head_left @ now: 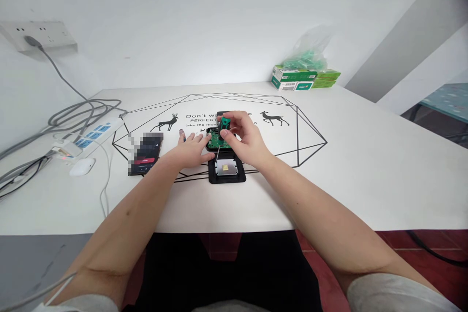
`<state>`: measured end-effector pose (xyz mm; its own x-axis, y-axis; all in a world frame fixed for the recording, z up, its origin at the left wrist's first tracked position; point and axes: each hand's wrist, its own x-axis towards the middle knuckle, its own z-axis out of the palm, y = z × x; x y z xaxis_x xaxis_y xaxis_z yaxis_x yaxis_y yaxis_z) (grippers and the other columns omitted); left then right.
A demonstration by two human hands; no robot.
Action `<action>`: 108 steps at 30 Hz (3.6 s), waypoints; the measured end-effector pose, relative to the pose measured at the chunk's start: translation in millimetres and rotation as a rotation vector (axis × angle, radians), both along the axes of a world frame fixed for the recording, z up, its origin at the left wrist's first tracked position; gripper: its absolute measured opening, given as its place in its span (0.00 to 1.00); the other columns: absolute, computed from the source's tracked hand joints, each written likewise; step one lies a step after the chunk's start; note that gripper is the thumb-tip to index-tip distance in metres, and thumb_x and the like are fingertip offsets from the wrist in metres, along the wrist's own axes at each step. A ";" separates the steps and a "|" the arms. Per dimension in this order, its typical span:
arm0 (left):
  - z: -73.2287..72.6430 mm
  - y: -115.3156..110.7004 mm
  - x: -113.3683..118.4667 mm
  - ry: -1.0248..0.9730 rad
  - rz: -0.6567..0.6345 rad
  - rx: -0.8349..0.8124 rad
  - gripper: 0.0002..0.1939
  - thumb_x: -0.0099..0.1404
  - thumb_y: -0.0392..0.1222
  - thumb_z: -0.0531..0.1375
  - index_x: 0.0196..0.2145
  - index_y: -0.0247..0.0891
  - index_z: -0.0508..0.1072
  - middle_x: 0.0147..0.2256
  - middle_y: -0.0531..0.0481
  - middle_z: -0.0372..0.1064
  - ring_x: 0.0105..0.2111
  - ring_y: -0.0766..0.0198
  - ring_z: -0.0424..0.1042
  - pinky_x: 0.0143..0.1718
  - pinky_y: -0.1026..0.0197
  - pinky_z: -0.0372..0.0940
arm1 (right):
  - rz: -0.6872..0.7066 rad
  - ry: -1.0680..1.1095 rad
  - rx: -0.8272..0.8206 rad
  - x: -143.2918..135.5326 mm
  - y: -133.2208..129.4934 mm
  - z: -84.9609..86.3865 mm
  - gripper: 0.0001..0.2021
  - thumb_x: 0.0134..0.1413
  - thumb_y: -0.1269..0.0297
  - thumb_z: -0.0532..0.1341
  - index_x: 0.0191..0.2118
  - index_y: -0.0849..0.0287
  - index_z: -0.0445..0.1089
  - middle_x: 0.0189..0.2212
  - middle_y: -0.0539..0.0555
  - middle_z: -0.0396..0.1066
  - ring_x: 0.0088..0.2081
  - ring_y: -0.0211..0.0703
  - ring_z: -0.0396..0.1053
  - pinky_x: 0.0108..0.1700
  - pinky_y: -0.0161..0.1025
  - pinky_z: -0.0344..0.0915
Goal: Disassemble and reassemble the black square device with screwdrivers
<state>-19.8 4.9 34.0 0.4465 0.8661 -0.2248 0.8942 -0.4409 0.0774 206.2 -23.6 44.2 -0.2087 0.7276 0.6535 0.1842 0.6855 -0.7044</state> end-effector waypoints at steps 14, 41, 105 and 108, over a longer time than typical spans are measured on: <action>3.9 -3.0 1.1 0.025 0.025 -0.020 0.45 0.80 0.68 0.47 0.83 0.40 0.49 0.82 0.35 0.45 0.81 0.28 0.40 0.77 0.24 0.28 | 0.007 -0.061 0.104 0.0 1.0 2.5 0.20 0.67 0.65 0.60 0.63 0.48 0.70 0.51 0.55 0.78 0.47 0.47 0.76 0.47 0.49 0.78; 4.3 -3.3 2.1 0.058 0.019 -0.035 0.46 0.80 0.69 0.46 0.84 0.39 0.46 0.83 0.33 0.40 0.82 0.30 0.39 0.78 0.26 0.29 | -0.107 -0.020 0.016 -0.6 0.1 -1.2 0.24 0.60 0.47 0.75 0.54 0.49 0.68 0.51 0.57 0.80 0.42 0.49 0.80 0.50 0.58 0.82; -4.4 2.7 -2.8 0.001 -0.002 0.008 0.45 0.79 0.69 0.47 0.83 0.43 0.49 0.81 0.36 0.48 0.81 0.30 0.43 0.77 0.23 0.28 | 0.036 0.005 0.206 2.6 3.7 3.5 0.18 0.79 0.56 0.54 0.58 0.45 0.81 0.53 0.55 0.83 0.55 0.50 0.78 0.61 0.57 0.76; -3.2 2.3 -2.3 0.016 -0.002 0.005 0.45 0.80 0.69 0.46 0.83 0.41 0.48 0.81 0.34 0.46 0.81 0.30 0.43 0.77 0.23 0.27 | 0.020 0.029 0.222 0.3 4.8 3.5 0.15 0.77 0.50 0.60 0.57 0.46 0.81 0.47 0.55 0.81 0.46 0.47 0.76 0.51 0.51 0.78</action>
